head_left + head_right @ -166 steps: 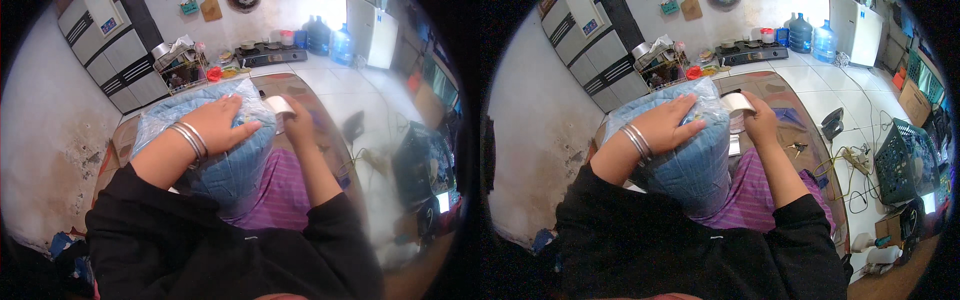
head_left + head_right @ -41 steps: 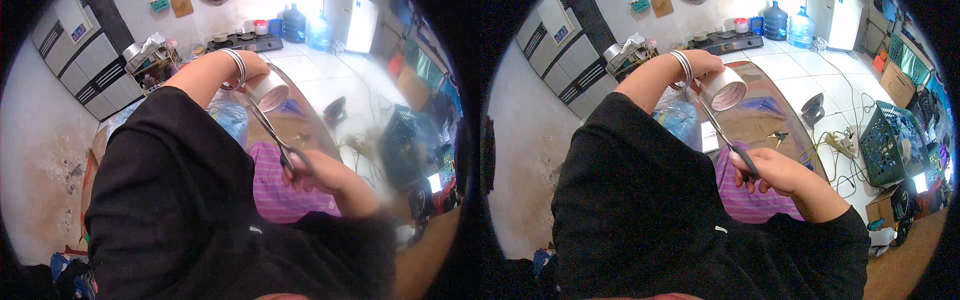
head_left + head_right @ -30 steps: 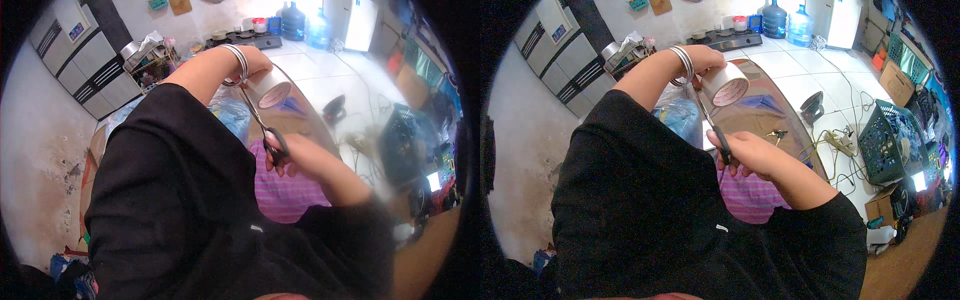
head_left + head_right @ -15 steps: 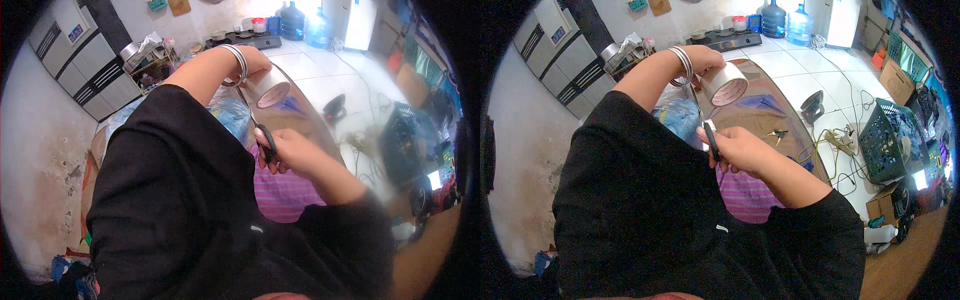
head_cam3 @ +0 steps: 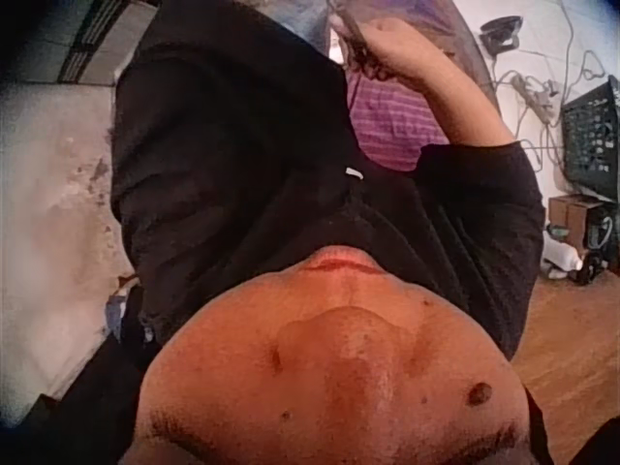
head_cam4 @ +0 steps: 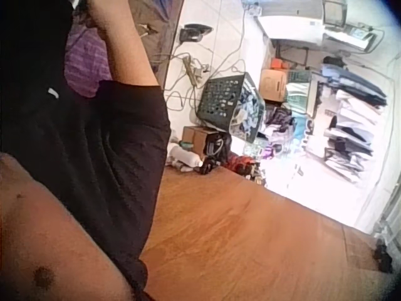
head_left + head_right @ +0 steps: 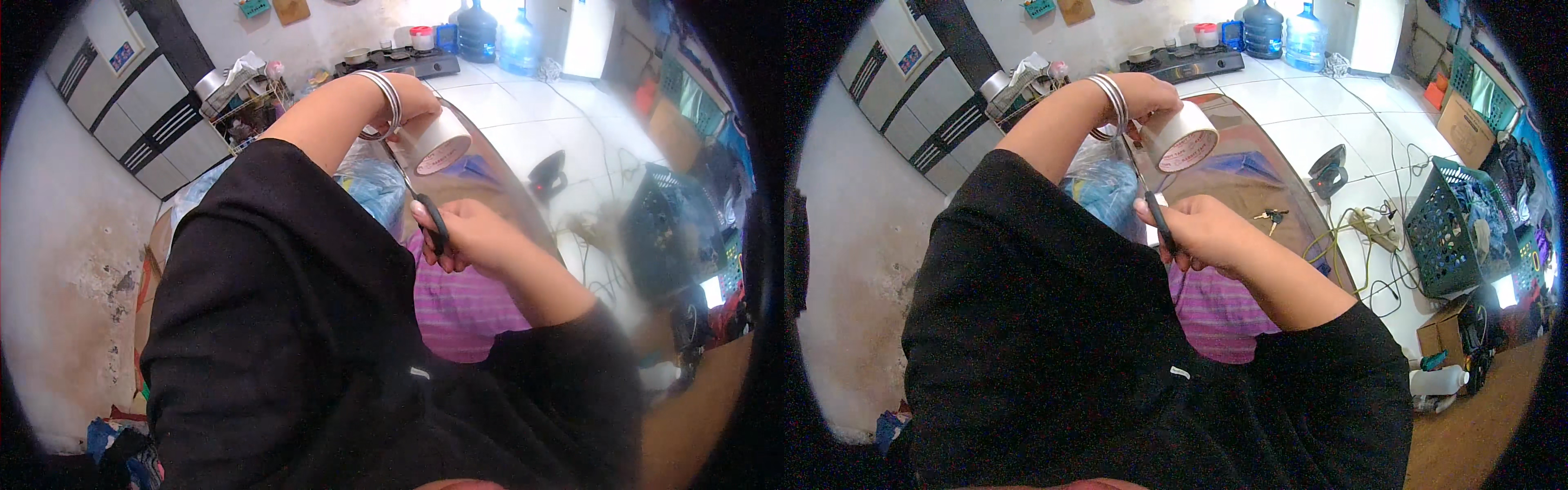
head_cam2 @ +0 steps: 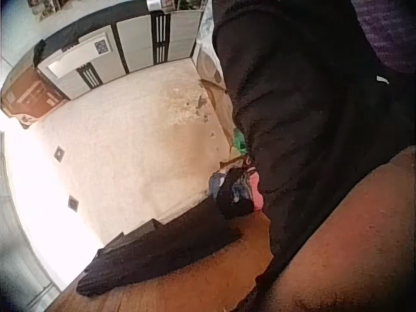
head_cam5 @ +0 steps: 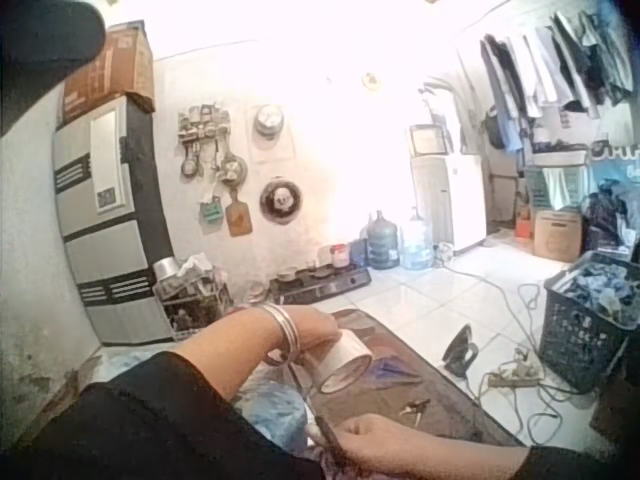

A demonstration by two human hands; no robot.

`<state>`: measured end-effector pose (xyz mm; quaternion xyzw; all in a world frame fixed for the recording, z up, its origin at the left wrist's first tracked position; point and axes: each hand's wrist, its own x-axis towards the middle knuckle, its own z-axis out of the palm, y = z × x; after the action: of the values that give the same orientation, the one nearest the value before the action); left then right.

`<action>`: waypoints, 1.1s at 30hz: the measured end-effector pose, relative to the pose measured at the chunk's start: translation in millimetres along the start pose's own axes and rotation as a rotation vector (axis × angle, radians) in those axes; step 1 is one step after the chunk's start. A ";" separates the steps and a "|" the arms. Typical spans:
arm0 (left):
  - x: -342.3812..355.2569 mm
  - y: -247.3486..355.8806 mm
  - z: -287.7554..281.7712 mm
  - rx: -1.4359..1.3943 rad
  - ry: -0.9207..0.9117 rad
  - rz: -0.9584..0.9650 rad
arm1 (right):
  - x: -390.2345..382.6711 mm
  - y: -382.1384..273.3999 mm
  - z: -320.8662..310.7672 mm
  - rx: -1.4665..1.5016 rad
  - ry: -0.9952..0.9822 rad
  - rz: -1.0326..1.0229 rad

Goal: The person places a rolled blue blanket inside a clear plastic bag and seals it using tape and scissors.

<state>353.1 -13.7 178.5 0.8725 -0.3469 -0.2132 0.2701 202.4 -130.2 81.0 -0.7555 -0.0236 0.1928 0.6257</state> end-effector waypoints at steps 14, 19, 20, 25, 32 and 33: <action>3.7 11.9 7.5 0.143 0.049 -0.185 | 13.6 2.7 -0.1 0.057 0.016 -0.024; 23.4 -2.5 -1.2 0.168 -0.002 -0.191 | 10.1 -0.4 2.3 0.048 0.018 -0.038; 23.8 -8.0 -4.0 0.307 -0.038 -0.014 | 9.0 1.7 3.2 0.082 0.033 -0.017; 0.8 7.9 -11.6 -0.234 0.220 0.105 | -4.7 51.4 5.4 0.105 0.191 -0.002; -64.1 76.2 -71.3 -0.287 0.429 0.155 | -16.8 242.2 34.1 -1.047 -0.020 0.513; -85.1 76.1 -79.2 -0.317 0.487 0.127 | -17.2 256.4 43.2 -1.055 -0.035 0.508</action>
<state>303.3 26.5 301.8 0.8215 -0.2884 -0.0317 0.4910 119.9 -149.8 -165.4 -0.9436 0.0550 0.3111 0.0986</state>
